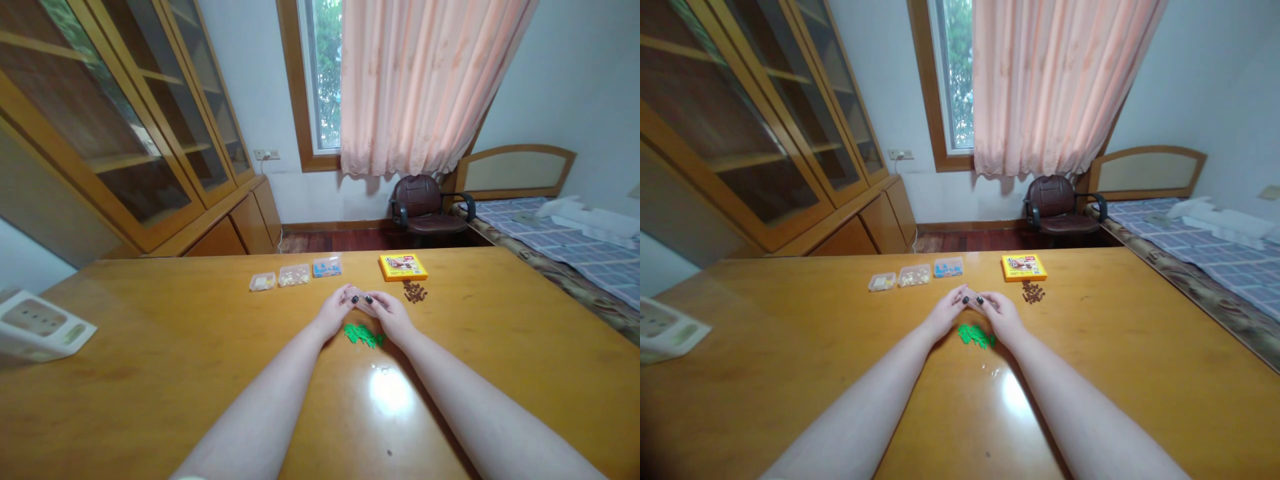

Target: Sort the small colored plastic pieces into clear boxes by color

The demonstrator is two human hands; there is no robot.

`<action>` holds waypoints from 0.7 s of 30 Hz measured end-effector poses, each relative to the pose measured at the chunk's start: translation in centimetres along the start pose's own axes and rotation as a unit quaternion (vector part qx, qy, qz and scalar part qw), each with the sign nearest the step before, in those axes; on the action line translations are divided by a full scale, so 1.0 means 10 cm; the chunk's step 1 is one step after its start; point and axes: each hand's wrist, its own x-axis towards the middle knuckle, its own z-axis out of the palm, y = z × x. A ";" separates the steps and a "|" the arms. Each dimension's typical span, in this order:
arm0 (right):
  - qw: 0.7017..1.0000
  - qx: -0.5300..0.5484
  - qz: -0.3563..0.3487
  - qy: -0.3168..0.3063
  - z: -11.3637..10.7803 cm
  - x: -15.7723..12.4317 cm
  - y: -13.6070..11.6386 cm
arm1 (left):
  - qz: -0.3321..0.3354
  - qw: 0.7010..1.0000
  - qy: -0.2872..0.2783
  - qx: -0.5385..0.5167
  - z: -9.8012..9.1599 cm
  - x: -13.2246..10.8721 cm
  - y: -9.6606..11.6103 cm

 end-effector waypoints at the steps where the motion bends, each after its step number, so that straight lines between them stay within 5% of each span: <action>1: 0.999 -0.029 -0.019 -0.005 -0.01 -0.01 -0.01 | -0.002 1.000 0.002 0.001 0.00 0.00 0.01; 5: 0.988 -0.124 -0.091 -0.033 -0.02 -0.03 -0.02 | -0.018 1.000 0.016 0.009 0.01 0.00 0.03; 11: 0.983 -0.139 -0.103 -0.064 -0.02 -0.05 -0.05 | -0.023 0.997 0.064 -0.034 0.03 0.02 -0.01; 21: 0.971 -0.197 -0.130 -0.031 0.00 -0.12 -0.14 | -0.018 0.999 0.045 -0.014 -0.01 0.01 0.02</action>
